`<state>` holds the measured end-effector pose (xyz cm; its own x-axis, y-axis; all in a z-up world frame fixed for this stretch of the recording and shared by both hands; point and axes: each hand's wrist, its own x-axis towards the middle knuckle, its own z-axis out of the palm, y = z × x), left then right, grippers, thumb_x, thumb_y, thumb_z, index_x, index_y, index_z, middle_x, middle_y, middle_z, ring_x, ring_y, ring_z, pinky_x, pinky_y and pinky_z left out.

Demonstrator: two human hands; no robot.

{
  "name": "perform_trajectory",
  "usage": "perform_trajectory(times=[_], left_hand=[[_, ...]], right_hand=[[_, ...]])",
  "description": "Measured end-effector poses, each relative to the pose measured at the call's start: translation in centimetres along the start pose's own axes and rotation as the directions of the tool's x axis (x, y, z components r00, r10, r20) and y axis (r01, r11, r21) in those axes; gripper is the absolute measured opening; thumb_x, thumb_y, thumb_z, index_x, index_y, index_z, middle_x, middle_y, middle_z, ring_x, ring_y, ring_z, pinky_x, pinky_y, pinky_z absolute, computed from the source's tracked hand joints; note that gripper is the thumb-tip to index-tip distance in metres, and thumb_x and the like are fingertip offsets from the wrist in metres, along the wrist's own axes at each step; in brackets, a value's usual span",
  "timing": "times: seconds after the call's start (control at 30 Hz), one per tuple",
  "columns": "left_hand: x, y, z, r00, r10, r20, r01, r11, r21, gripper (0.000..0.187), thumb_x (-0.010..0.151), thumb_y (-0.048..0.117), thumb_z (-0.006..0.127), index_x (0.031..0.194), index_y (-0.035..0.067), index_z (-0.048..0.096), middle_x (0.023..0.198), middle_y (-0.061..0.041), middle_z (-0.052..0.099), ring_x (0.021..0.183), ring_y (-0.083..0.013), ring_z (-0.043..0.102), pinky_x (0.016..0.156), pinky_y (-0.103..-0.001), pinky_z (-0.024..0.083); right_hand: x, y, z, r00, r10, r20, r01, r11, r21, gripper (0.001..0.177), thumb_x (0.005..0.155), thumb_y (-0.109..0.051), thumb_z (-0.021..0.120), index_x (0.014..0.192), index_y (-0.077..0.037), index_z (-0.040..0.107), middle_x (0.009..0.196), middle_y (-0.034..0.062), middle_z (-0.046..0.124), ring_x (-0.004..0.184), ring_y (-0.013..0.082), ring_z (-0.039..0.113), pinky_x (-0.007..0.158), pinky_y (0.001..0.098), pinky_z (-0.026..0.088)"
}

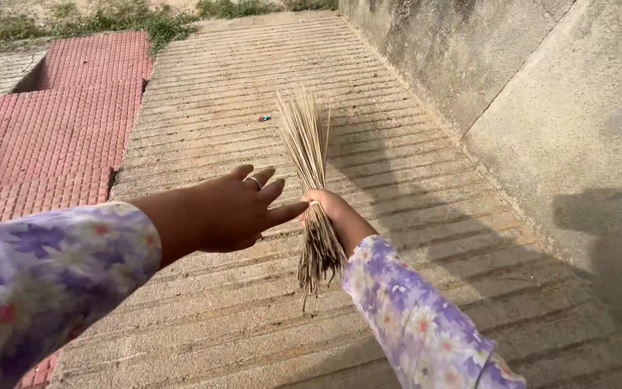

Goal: Shaking and striking a bundle of broom material against concrete stairs to clean it.

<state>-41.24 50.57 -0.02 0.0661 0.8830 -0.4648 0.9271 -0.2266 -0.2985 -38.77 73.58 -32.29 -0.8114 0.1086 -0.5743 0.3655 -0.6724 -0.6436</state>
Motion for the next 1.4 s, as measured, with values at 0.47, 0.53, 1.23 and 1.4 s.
perform_trajectory(times=[0.47, 0.53, 1.23, 1.4], left_hand=[[-10.7, -0.3, 7.9, 0.922, -0.312, 0.228, 0.345, 0.931, -0.118, 0.079, 0.102, 0.038, 0.051, 0.163, 0.022, 0.003, 0.163, -0.023, 0.019, 0.149, -0.0449, 0.021, 0.118, -0.064, 0.015], [-12.6, -0.7, 7.9, 0.900, -0.342, 0.270, 0.384, 0.915, -0.124, 0.076, 0.103, 0.037, 0.049, 0.161, 0.021, 0.002, 0.161, -0.023, 0.019, 0.148, -0.0434, 0.021, 0.119, -0.064, 0.015], [-35.1, 6.7, 9.2, 0.840, -0.396, -0.371, 0.409, 0.911, -0.046, 0.076, 0.107, 0.065, 0.042, 0.167, 0.034, 0.006, 0.171, -0.017, 0.001, 0.158, -0.0372, 0.005, 0.123, -0.066, 0.004], [-36.8, 12.1, 8.5, 0.804, -0.446, -0.393, 0.390, 0.895, -0.218, 0.075, 0.107, 0.070, 0.035, 0.165, 0.034, 0.006, 0.171, -0.018, 0.002, 0.160, -0.0381, 0.005, 0.127, -0.066, 0.001]], right_hand=[[-4.9, 3.8, 6.7, 0.637, -0.062, -0.768, 0.076, 0.997, -0.017, 0.051, 0.092, -0.026, 0.066, 0.127, 0.008, 0.052, 0.113, 0.0217, 0.059, 0.109, 0.0316, 0.064, 0.097, 0.0473, 0.053], [-4.1, 2.8, 4.1, 0.706, -0.030, -0.707, -0.042, 0.996, -0.085, 0.053, 0.095, -0.030, 0.065, 0.131, 0.004, 0.047, 0.116, 0.0238, 0.053, 0.114, 0.0326, 0.060, 0.100, 0.0482, 0.052], [-26.4, -8.1, 33.9, 0.919, 0.073, 0.388, 0.221, -0.909, -0.352, 0.096, 0.096, -0.026, 0.059, 0.166, -0.040, -0.006, 0.102, 0.0078, 0.068, 0.059, 0.0122, 0.057, 0.056, 0.0265, 0.055], [-27.1, -0.1, 27.1, 0.871, 0.423, 0.251, 0.477, -0.851, -0.221, 0.088, 0.100, -0.018, 0.052, 0.159, -0.045, -0.008, 0.127, 0.0133, 0.053, 0.058, 0.0069, 0.057, 0.055, 0.0188, 0.058]])
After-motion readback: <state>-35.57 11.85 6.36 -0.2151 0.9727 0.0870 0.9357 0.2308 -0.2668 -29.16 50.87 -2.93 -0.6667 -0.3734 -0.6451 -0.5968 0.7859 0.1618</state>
